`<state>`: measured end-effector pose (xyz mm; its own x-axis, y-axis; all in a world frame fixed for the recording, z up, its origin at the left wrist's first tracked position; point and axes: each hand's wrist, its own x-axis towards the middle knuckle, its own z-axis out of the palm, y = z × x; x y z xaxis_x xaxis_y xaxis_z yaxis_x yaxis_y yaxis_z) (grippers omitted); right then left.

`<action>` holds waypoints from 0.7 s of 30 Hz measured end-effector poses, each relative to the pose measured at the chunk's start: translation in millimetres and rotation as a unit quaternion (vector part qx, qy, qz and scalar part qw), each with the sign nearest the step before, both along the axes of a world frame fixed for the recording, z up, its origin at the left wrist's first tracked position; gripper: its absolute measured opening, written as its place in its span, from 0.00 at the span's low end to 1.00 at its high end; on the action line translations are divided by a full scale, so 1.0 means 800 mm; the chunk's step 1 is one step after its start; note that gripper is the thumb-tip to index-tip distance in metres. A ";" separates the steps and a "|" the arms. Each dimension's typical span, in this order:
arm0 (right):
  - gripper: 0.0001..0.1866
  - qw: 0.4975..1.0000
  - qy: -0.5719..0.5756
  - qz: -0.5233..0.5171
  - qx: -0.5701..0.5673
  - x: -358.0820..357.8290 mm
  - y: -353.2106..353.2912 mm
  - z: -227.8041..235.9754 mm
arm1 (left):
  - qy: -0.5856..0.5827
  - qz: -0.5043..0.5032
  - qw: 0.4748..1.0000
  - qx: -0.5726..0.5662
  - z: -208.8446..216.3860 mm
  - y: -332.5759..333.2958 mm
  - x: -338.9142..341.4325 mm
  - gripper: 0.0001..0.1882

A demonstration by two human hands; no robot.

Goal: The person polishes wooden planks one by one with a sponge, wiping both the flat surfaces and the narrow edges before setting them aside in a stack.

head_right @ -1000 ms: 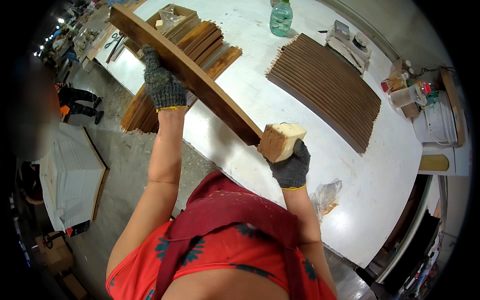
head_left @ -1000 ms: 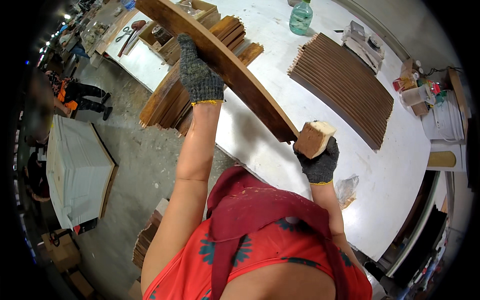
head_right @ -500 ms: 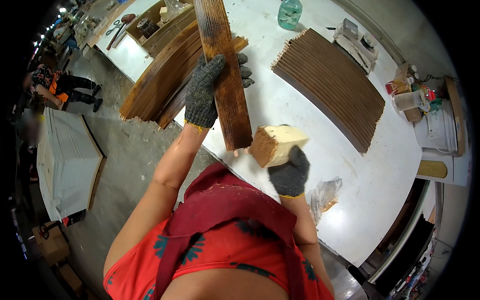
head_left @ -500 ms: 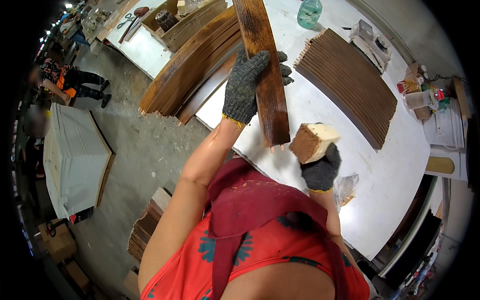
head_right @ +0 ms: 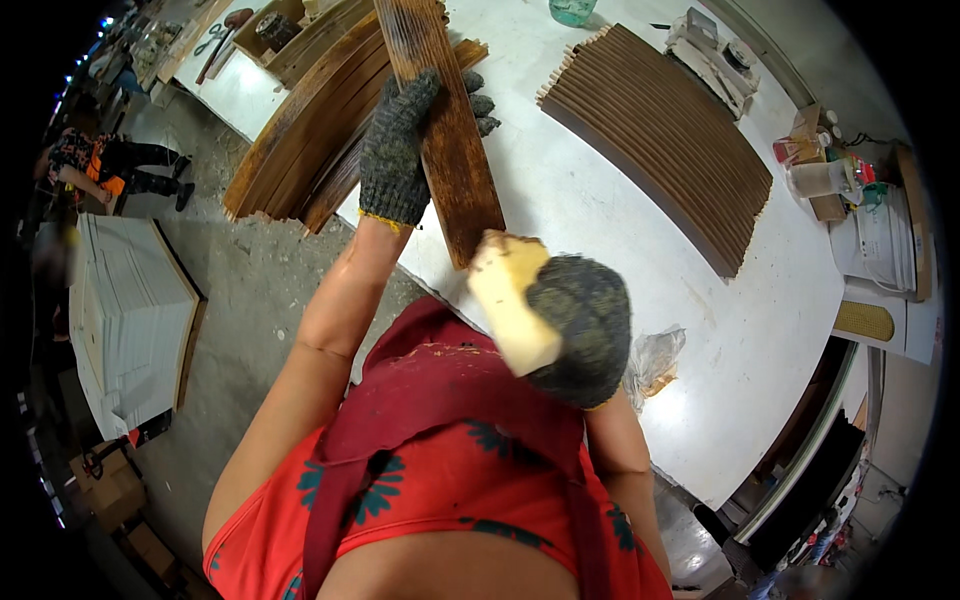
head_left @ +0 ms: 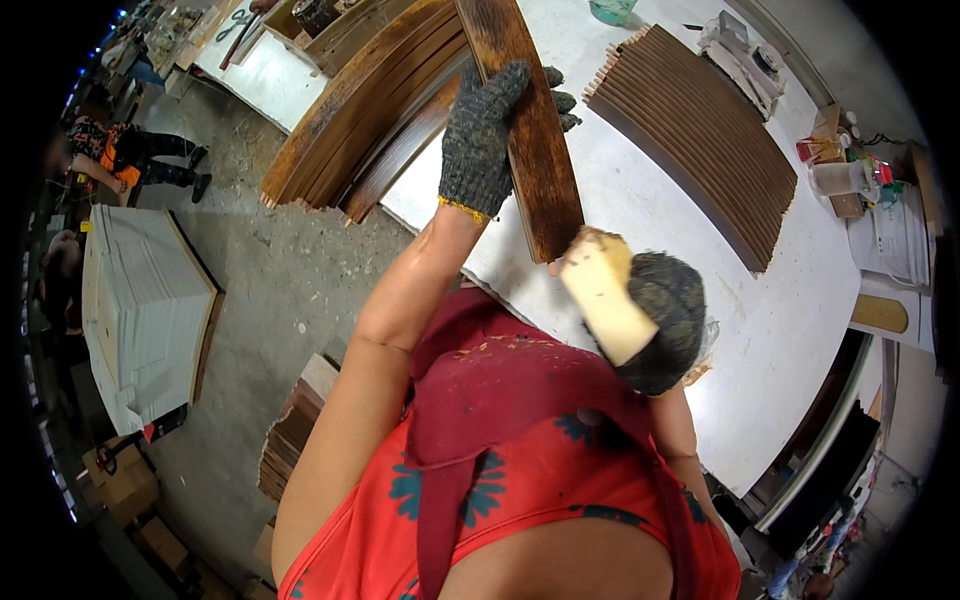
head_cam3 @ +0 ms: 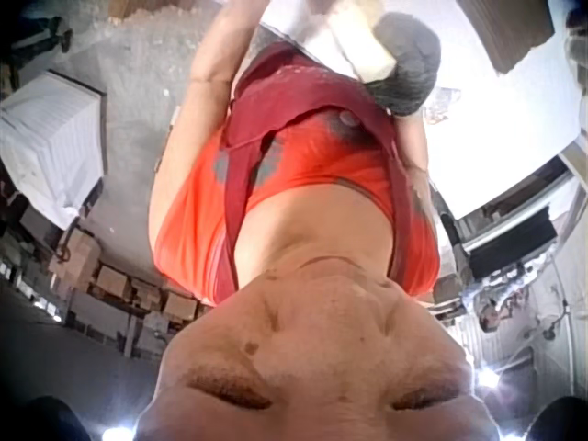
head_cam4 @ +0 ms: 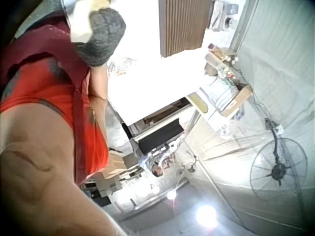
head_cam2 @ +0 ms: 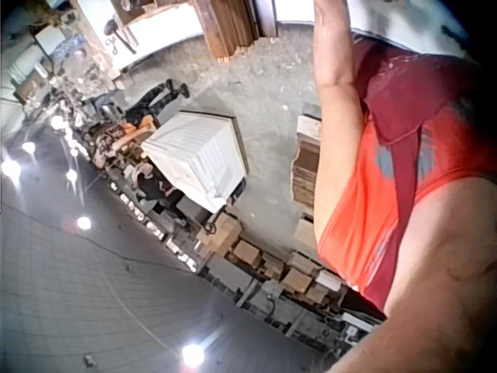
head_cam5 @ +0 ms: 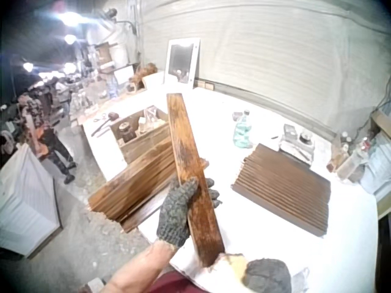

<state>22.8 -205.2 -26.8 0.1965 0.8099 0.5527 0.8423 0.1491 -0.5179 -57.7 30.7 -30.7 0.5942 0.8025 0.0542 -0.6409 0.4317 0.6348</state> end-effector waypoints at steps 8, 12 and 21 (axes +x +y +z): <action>0.17 0.946 -0.166 0.254 -0.114 -0.010 0.042 0.035 | 0.044 0.007 0.999 0.004 -0.003 0.001 -0.004 0.18; 0.18 0.953 -0.190 0.201 -0.124 0.000 0.031 0.036 | 0.033 0.013 0.999 0.000 0.001 0.001 -0.006 0.19; 0.24 0.995 -0.013 -0.083 0.051 0.056 0.003 0.008 | 0.020 0.001 1.000 -0.004 0.010 -0.002 -0.010 0.18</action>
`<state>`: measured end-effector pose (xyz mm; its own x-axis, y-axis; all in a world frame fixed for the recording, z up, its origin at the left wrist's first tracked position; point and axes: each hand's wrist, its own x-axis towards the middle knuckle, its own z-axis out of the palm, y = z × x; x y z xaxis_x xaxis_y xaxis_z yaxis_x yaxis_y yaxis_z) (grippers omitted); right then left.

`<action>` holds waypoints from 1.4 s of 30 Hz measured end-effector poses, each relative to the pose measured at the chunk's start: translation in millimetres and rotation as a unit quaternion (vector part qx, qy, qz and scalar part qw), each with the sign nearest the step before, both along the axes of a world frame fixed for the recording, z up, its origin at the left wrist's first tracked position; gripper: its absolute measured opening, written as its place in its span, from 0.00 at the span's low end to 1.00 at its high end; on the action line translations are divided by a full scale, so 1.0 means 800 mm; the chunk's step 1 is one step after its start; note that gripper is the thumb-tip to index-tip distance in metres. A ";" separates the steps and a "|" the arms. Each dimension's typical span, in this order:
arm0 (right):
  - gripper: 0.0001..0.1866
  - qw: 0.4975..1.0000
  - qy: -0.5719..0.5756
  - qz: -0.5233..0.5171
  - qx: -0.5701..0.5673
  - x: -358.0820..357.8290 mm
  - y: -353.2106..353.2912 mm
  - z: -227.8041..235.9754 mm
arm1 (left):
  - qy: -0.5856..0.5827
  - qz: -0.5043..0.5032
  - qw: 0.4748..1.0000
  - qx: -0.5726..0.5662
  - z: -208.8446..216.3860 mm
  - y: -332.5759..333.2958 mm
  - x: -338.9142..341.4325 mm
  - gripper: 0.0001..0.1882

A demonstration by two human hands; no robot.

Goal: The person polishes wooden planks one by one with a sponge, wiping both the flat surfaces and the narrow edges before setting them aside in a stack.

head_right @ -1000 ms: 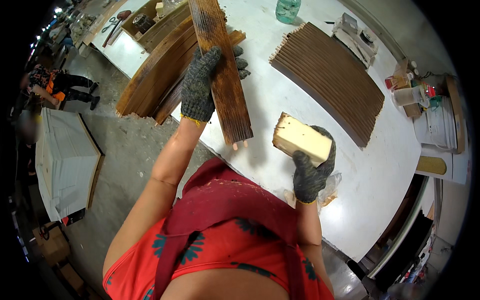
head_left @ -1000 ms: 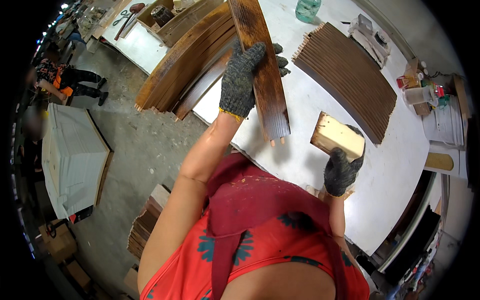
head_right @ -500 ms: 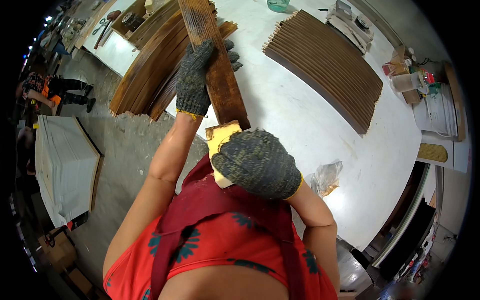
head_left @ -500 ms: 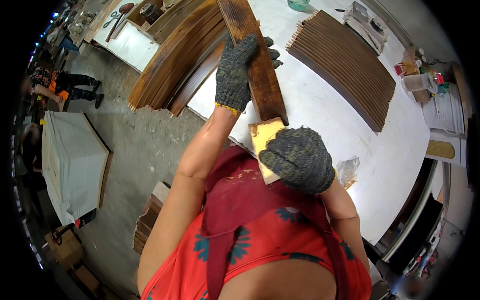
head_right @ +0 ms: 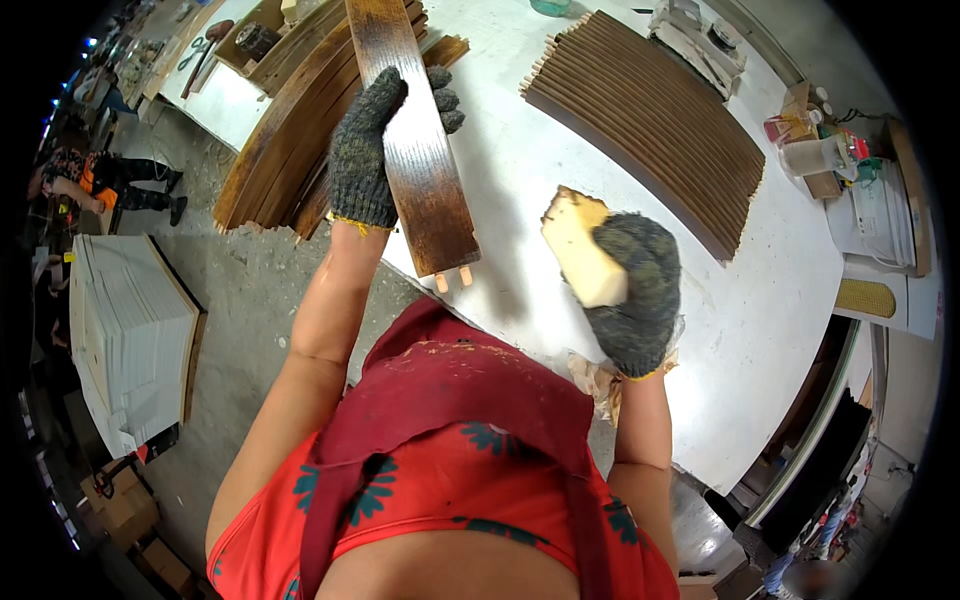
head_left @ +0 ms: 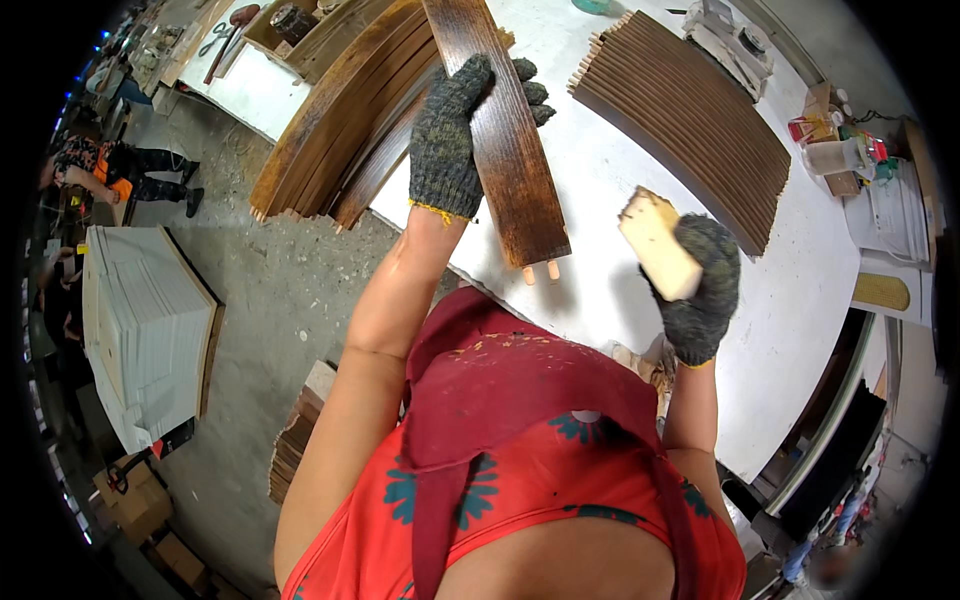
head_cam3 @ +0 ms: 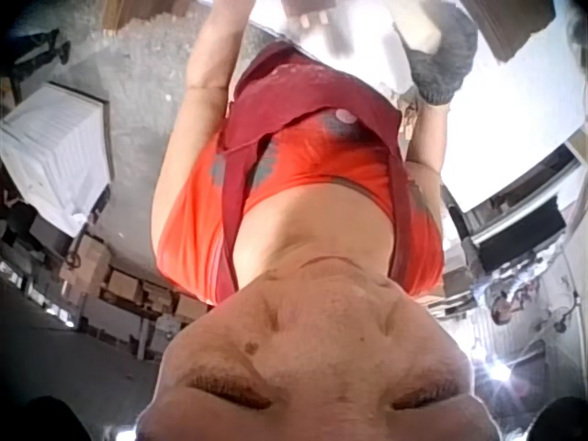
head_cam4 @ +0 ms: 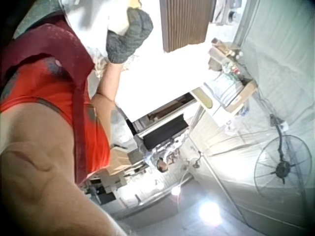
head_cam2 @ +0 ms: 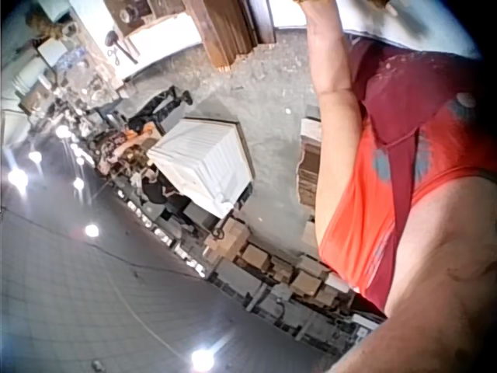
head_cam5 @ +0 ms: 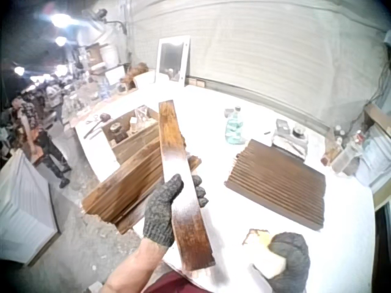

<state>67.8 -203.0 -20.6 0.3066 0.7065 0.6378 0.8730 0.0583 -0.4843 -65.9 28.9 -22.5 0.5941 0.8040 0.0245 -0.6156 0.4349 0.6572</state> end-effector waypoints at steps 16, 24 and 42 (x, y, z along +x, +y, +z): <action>0.24 0.996 0.075 -0.016 0.036 -0.037 -0.007 -0.003 | -0.113 -0.030 0.988 -0.104 0.011 0.002 0.033 0.18; 0.17 0.974 0.091 0.062 0.199 -0.034 0.025 0.021 | -0.109 -0.039 0.982 -0.149 0.031 -0.019 0.049 0.18; 0.17 0.976 0.058 0.205 0.035 -0.054 0.013 0.014 | -0.152 -0.065 0.972 -0.170 -0.006 -0.019 0.064 0.18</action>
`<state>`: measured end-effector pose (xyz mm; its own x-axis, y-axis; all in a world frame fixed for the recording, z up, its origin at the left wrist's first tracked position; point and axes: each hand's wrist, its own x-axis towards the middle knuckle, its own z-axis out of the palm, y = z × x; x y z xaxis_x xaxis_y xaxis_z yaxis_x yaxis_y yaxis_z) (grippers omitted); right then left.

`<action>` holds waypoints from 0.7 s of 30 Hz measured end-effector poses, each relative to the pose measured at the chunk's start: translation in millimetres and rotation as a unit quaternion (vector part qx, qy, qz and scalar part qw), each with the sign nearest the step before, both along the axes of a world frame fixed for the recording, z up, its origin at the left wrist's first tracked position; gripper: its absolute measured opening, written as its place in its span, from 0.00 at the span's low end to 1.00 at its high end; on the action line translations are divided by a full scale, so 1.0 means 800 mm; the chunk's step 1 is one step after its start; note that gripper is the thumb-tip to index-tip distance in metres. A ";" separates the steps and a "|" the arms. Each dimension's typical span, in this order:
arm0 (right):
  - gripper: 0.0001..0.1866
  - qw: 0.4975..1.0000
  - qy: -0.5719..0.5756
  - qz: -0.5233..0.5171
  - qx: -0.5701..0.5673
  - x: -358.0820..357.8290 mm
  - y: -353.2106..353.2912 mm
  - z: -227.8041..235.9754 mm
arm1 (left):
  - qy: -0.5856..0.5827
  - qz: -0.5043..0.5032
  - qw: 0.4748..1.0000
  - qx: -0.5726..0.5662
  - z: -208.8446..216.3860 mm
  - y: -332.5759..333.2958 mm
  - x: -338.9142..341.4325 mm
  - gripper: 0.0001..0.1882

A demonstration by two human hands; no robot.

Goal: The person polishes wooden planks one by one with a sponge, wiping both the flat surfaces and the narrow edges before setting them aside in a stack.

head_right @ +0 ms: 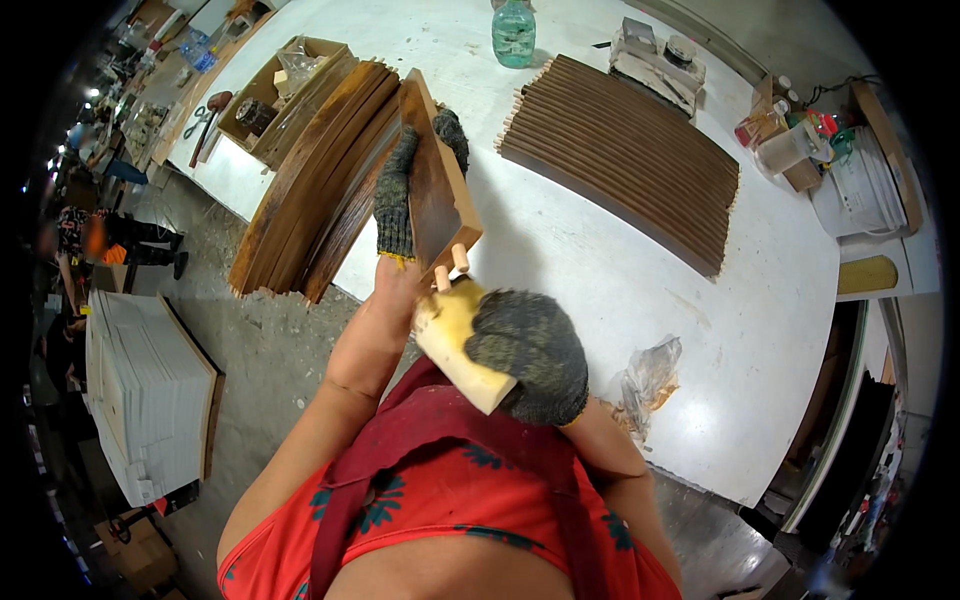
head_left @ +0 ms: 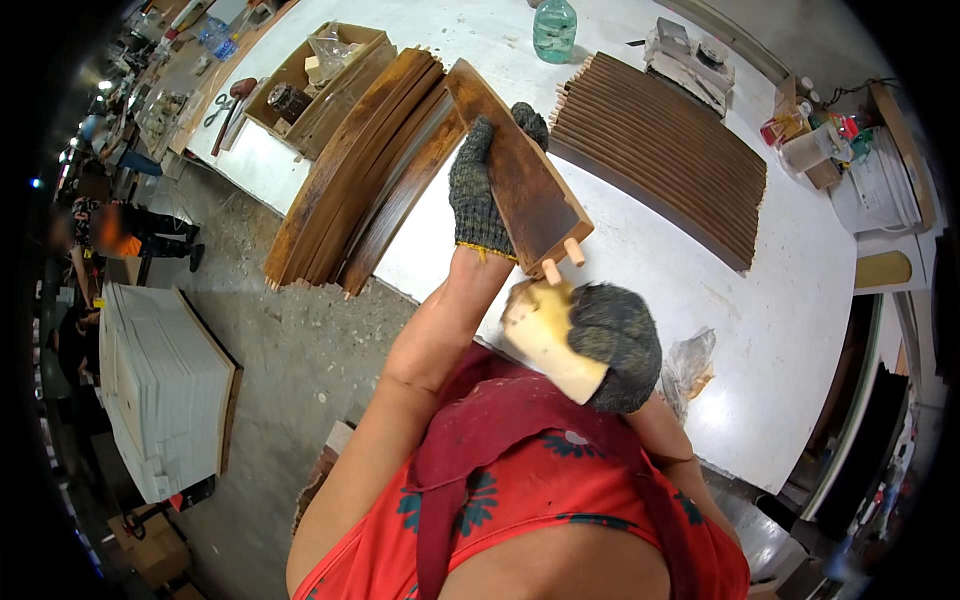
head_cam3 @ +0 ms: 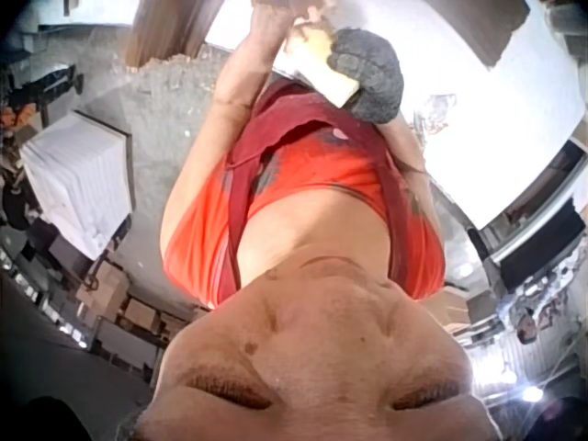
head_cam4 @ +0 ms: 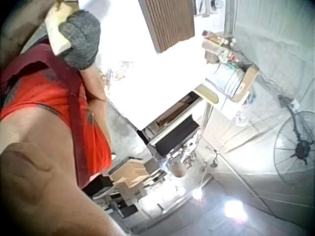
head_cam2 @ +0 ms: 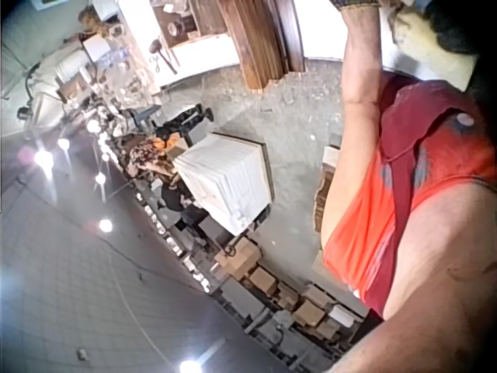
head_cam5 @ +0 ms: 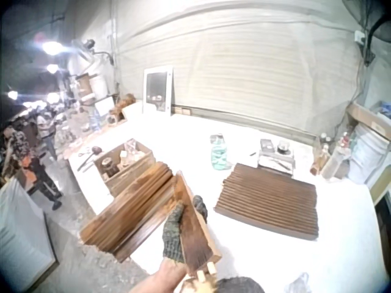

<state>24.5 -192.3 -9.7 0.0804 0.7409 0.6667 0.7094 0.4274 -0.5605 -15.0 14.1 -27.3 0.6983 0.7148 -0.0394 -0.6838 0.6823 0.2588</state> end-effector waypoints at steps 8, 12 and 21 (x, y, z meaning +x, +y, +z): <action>0.19 0.972 0.086 -0.214 0.053 0.032 -0.056 -0.026 | -0.008 -0.001 1.000 0.021 -0.002 0.004 -0.001 0.17; 0.17 0.976 -0.033 -0.198 0.088 0.042 -0.045 0.053 | 0.088 0.009 0.995 0.037 0.014 -0.016 0.004 0.17; 0.25 0.938 -0.254 0.037 -0.232 0.045 -0.050 0.049 | 0.141 0.026 0.982 0.120 -0.001 -0.017 0.013 0.17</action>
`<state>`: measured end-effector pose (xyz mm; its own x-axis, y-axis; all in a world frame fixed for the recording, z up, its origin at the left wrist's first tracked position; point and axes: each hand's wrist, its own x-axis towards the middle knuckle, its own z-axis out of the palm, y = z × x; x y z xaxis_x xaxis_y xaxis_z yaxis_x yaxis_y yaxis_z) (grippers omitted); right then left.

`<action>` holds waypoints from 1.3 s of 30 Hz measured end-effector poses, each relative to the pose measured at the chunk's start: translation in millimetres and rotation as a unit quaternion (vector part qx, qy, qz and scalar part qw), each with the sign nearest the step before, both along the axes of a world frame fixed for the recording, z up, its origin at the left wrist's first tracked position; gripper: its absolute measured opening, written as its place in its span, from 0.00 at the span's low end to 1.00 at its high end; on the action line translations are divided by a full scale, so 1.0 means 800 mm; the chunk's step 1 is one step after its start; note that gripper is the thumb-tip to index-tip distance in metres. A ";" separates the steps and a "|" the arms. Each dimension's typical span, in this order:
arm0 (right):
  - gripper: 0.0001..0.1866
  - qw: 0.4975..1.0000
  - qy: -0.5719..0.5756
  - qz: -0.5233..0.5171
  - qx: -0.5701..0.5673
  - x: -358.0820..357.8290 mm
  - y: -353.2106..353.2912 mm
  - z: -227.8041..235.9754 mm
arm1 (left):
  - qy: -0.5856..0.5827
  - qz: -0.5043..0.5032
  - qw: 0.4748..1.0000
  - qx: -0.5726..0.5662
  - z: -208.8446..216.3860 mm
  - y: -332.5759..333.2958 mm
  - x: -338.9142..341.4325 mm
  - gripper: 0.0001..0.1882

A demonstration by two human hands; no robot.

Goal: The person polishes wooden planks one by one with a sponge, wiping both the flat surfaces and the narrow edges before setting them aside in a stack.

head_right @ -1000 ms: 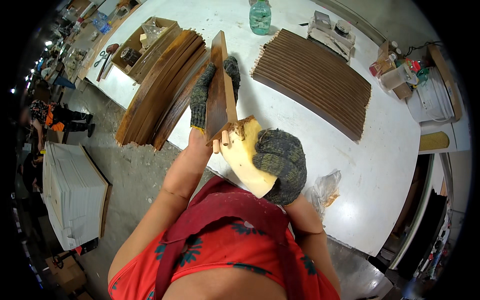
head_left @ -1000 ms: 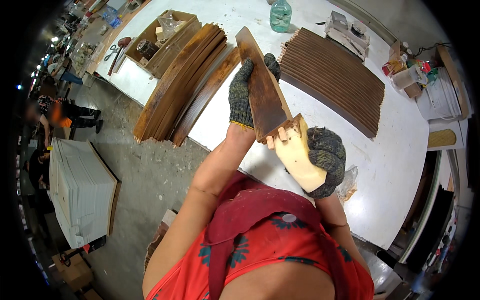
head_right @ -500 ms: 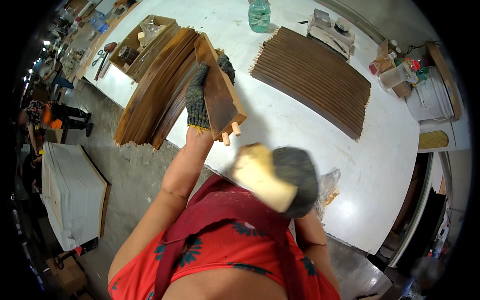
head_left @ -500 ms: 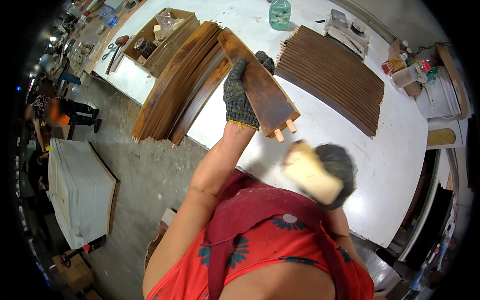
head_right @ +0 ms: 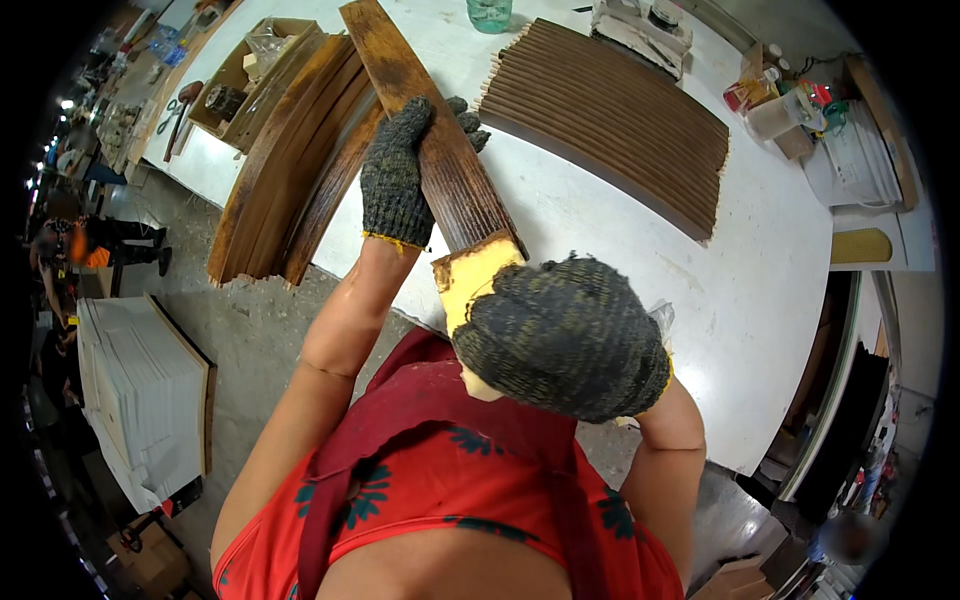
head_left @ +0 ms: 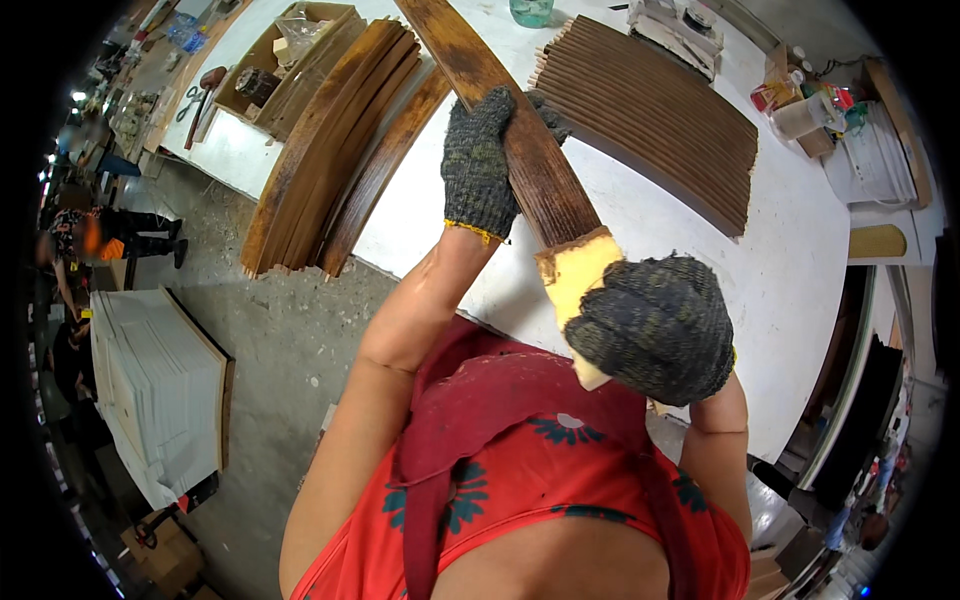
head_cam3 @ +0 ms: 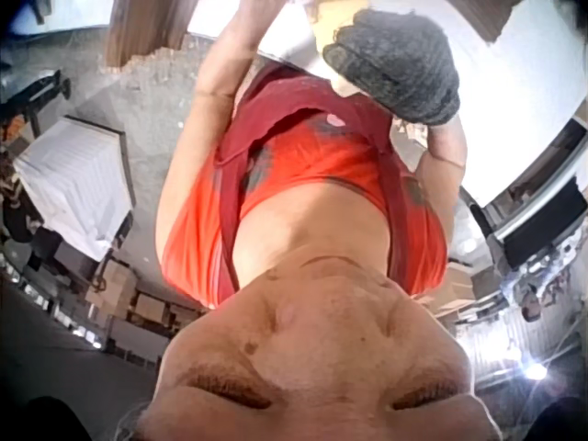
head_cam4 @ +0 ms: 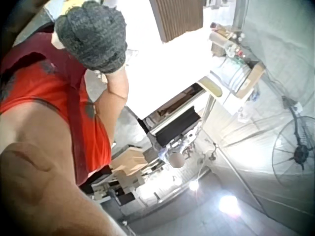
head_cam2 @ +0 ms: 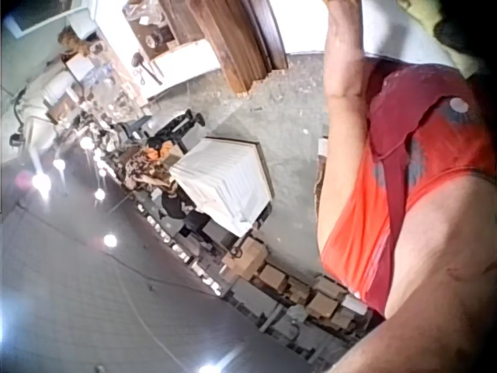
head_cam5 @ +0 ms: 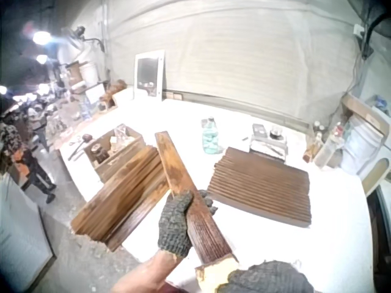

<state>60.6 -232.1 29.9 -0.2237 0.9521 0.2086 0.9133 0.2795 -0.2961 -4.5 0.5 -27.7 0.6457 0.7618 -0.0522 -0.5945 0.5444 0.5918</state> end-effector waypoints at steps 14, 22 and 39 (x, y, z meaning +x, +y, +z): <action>0.15 0.958 0.050 -0.173 0.223 0.033 -0.002 0.021 | 0.027 -0.009 0.999 0.025 0.016 0.009 -0.018 0.14; 0.16 0.983 0.117 -0.087 0.115 0.020 0.002 -0.007 | 0.022 -0.027 0.999 0.037 0.011 0.002 -0.016 0.13; 0.21 0.977 0.110 -0.164 0.084 0.019 -0.014 -0.032 | 0.034 -0.038 0.997 0.061 0.018 0.001 -0.021 0.15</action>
<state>75.9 -243.1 4.4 0.1552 0.9130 0.3774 0.8813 0.0447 -0.4705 -21.3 0.9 -12.9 0.7000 0.7141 -0.0080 -0.5108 0.5085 0.6932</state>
